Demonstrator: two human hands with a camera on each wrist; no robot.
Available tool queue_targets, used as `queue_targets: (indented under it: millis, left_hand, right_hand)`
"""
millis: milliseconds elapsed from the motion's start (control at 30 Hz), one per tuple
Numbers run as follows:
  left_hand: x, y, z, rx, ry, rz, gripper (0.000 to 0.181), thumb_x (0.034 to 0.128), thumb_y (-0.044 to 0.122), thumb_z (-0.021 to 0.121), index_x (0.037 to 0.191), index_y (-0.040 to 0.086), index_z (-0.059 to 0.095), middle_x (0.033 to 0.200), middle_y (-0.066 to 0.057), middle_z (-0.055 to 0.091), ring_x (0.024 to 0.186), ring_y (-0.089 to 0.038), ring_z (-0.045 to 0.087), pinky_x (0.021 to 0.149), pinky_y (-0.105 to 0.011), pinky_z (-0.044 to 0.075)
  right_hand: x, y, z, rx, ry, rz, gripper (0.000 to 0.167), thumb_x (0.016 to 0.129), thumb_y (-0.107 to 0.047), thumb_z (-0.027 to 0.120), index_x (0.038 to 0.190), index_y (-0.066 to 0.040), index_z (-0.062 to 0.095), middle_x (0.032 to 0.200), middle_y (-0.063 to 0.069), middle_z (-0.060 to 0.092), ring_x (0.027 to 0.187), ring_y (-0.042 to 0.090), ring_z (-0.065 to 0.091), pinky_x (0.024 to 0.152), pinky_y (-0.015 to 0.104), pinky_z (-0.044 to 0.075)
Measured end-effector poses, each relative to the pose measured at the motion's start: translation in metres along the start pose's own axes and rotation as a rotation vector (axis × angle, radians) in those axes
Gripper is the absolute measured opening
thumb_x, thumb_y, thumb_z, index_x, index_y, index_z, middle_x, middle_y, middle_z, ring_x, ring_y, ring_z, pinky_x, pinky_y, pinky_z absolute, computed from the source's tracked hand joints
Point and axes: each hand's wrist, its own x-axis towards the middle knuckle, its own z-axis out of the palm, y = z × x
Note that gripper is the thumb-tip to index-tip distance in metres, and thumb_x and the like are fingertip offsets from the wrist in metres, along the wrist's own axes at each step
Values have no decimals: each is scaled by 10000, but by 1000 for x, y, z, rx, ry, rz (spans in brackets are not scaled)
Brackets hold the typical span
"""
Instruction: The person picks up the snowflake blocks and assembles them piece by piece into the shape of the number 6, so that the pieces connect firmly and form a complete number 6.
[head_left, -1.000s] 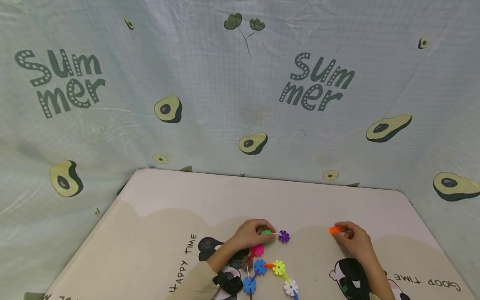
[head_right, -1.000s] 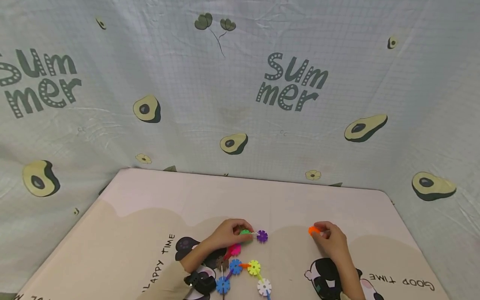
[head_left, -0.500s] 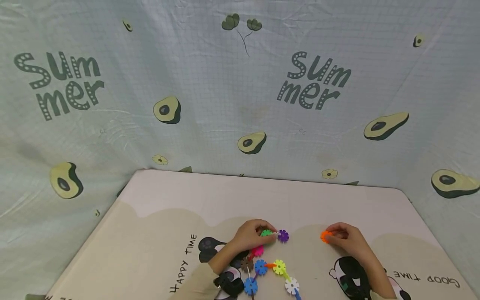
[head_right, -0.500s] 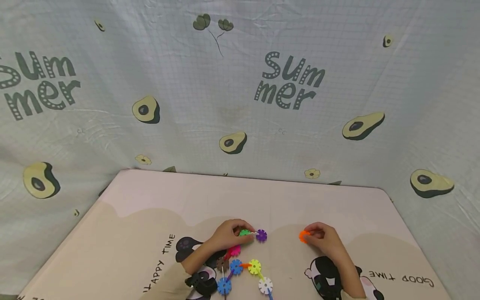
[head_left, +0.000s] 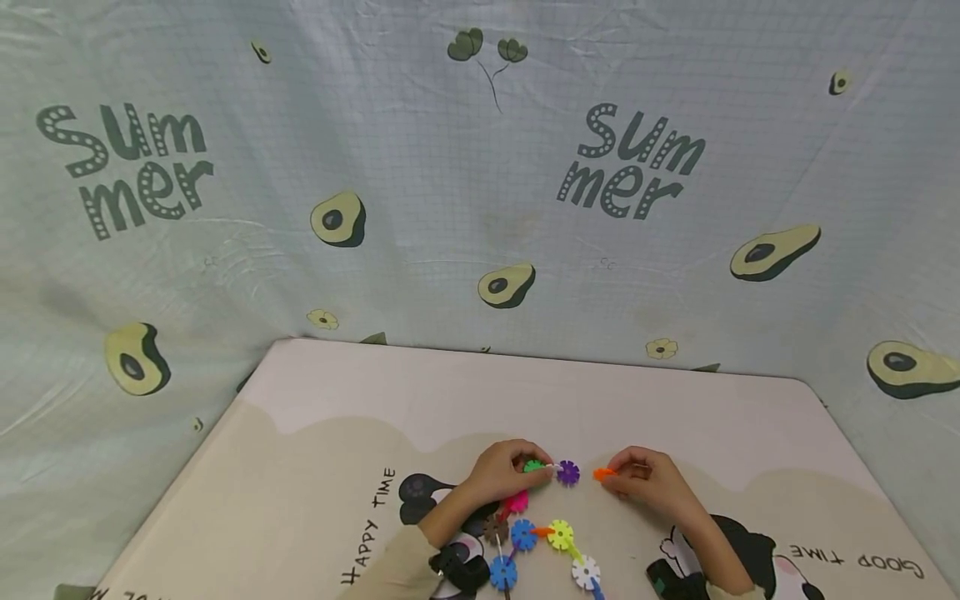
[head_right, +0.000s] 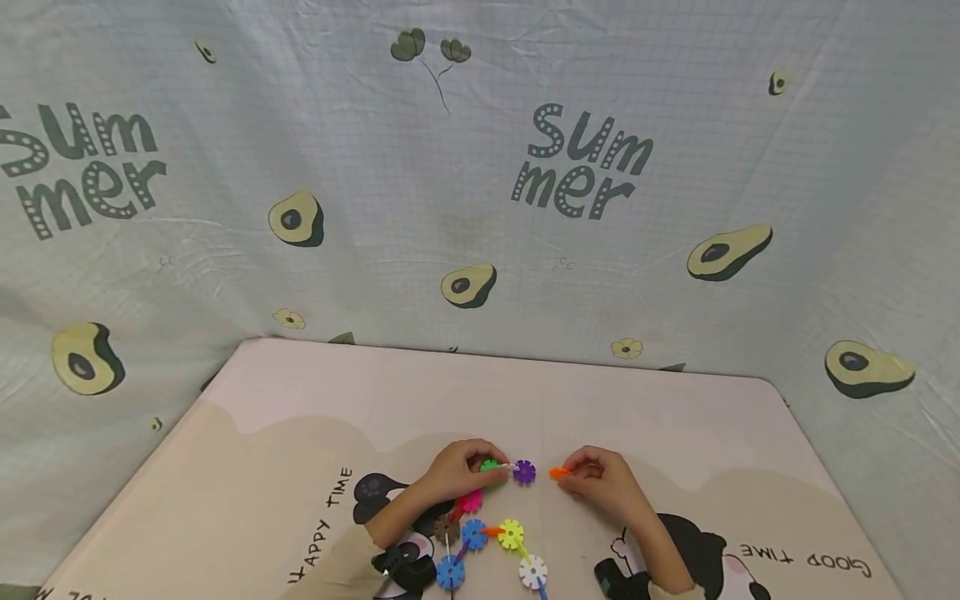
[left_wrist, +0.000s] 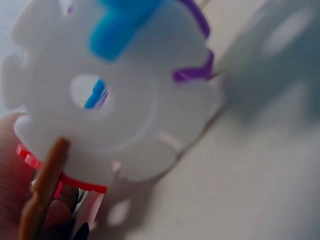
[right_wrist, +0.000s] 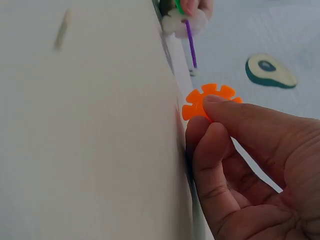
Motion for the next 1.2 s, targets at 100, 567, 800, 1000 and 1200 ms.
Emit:
queue_targets:
  millis: [100, 567, 800, 1000, 1200]
  left_hand:
    - [1, -1, 0, -6, 0, -3, 195, 875, 305, 704, 975, 148, 761, 601, 105, 404, 533, -15, 347, 525, -197, 264]
    - [0, -1, -1, -53, -11, 5, 189, 866, 306, 715, 953, 145, 759, 657, 108, 459, 573, 1, 383, 551, -186, 302]
    - [1, -1, -2, -71, -17, -4, 208, 869, 326, 709, 962, 147, 759, 643, 113, 453, 559, 2, 377, 538, -181, 294]
    - [1, -2, -2, -59, -13, -2, 198, 863, 312, 718, 956, 142, 759, 652, 107, 462, 556, 10, 371, 540, -184, 295]
    - [2, -1, -1, -71, -15, -8, 204, 865, 323, 717, 964, 150, 760, 654, 129, 463, 563, 4, 379, 543, -177, 300]
  right_hand:
    - [3, -3, 7, -6, -12, -26, 224, 856, -115, 744, 957, 57, 644, 807, 68, 671, 645, 106, 611, 597, 264, 520]
    - [7, -4, 15, -4, -38, -73, 206, 864, -127, 740, 969, 35, 668, 783, 104, 666, 629, 97, 582, 580, 261, 502]
    - [10, -3, 15, -76, -22, -94, 187, 862, -146, 743, 971, 1, 704, 878, 92, 694, 685, 62, 584, 616, 240, 497]
    - [11, -2, 17, -147, 4, -148, 155, 859, -175, 751, 963, -63, 728, 905, 46, 696, 726, 53, 581, 659, 233, 495]
    - [10, -2, 17, -111, 1, -129, 154, 856, -148, 750, 969, -45, 730, 854, 43, 694, 677, 49, 568, 610, 230, 489]
